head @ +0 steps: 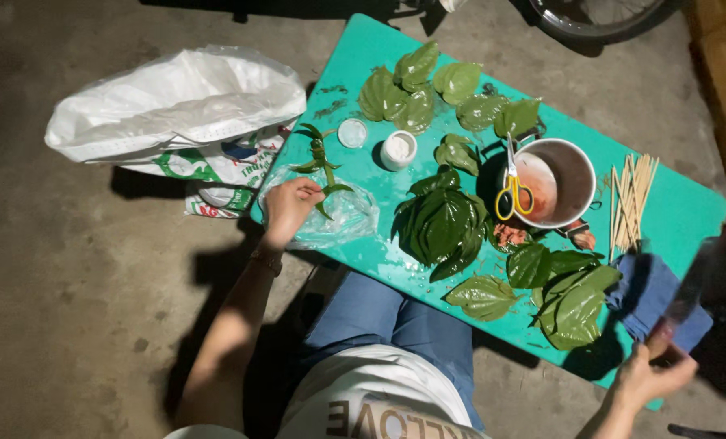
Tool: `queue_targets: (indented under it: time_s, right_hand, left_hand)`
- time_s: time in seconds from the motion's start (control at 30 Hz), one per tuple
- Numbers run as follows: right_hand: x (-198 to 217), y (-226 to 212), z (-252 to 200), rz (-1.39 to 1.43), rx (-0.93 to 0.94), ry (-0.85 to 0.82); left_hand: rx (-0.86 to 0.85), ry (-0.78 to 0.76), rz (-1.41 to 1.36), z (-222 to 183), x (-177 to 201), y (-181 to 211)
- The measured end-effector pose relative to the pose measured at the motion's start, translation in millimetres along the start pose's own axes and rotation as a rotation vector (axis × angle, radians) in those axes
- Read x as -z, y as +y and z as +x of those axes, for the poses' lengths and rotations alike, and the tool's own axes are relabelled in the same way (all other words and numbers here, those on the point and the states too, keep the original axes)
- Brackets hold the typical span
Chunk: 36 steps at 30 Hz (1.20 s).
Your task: The person folds green leaves into cone shapes and secures them with wooden skewers. They repeatedly pick up leaves, fold them, insert a skewer, and place the finished units on the table.
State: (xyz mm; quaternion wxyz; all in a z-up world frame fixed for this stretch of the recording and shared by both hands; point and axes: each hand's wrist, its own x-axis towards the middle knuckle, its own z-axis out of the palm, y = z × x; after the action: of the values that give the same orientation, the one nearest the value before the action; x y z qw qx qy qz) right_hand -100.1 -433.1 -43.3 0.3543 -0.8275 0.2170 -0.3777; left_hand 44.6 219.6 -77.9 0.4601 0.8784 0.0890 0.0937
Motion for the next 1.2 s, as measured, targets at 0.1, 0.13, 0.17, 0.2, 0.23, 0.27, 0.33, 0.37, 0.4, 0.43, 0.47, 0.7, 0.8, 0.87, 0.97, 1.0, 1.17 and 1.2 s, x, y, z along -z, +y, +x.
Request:
queue_targets:
  time_s: [0.1,0.13,0.17,0.2,0.23,0.27,0.33,0.37,0.4,0.43,0.47,0.7,0.8,0.87,0.97,1.0,1.17,1.2]
  right_hand:
    - [15.4,-65.8,-19.1,0.021,0.168,-0.205]
    - [13.9,-91.8,-33.6,0.029,0.201,-0.328]
    - [6.1,-118.3,-51.2,0.044,0.231,-0.465]
    - [-9.0,-144.2,-66.8,0.066,0.225,-0.609]
    - [-27.1,-169.8,-90.8,0.150,0.285,-0.709]
    - [-44.0,-194.1,-114.1,0.067,0.177,-0.826]
    - [-82.0,-231.6,-137.8,0.128,0.368,-0.897]
    - [-92.5,-244.6,-147.7,0.147,0.334,-0.934]
    - [-97.1,-252.7,-151.8,0.175,0.333,-0.919]
    - [-103.1,-258.0,-155.9,0.202,0.332,-0.904]
    - [-109.9,-260.1,-156.8,0.231,0.337,-0.887]
    - [-98.0,-215.7,-154.8,0.167,-0.060,-0.914]
    - [-94.9,-201.4,-155.1,0.233,-0.098,-0.895]
    - [-93.6,-198.5,-155.4,0.259,-0.065,-0.886]
    - [-94.5,-202.4,-156.6,0.288,0.025,-0.863]
    - [-95.4,-205.8,-157.9,0.262,0.019,-0.863]
    - [-96.4,-224.9,-165.6,0.192,0.162,-0.843]
    - [-98.3,-227.8,-167.6,0.196,0.170,-0.861]
  left_hand:
    - [0.018,-0.011,-0.041,1.0,-0.5,-3.4]
    - [0.018,-0.017,-0.049,1.1,-0.1,-5.2]
    - [0.017,-0.023,-0.057,0.7,1.1,-7.4]
    - [0.031,-0.024,-0.062,1.4,1.5,-8.5]
    - [0.044,-0.025,-0.067,1.7,1.0,-9.3]
    - [0.054,-0.022,-0.076,3.5,-0.9,-8.5]
    - [0.026,0.009,-0.008,2.3,-5.2,-5.5]
    - [0.015,0.027,0.028,-0.5,-6.6,-3.6]
    - [-0.017,0.038,0.106,-4.6,-6.9,-1.1]
    - [-0.048,0.050,0.185,-11.3,-7.6,1.9]
    - [-0.081,0.067,0.261,-12.8,-6.9,4.7]
    - [0.109,-0.115,-0.245,-3.3,17.7,19.7]
    - [-0.026,-0.059,-0.133,-2.6,38.8,34.4]
    - [-0.384,0.124,0.262,-8.1,53.1,41.9]
    - [-0.792,0.264,0.639,-8.1,51.1,46.7]
    - [-0.809,0.238,0.682,-7.1,44.7,45.8]
    - [-0.839,0.225,0.700,-10.4,4.9,22.6]
    - [-0.809,0.234,0.664,-13.2,-0.5,17.1]
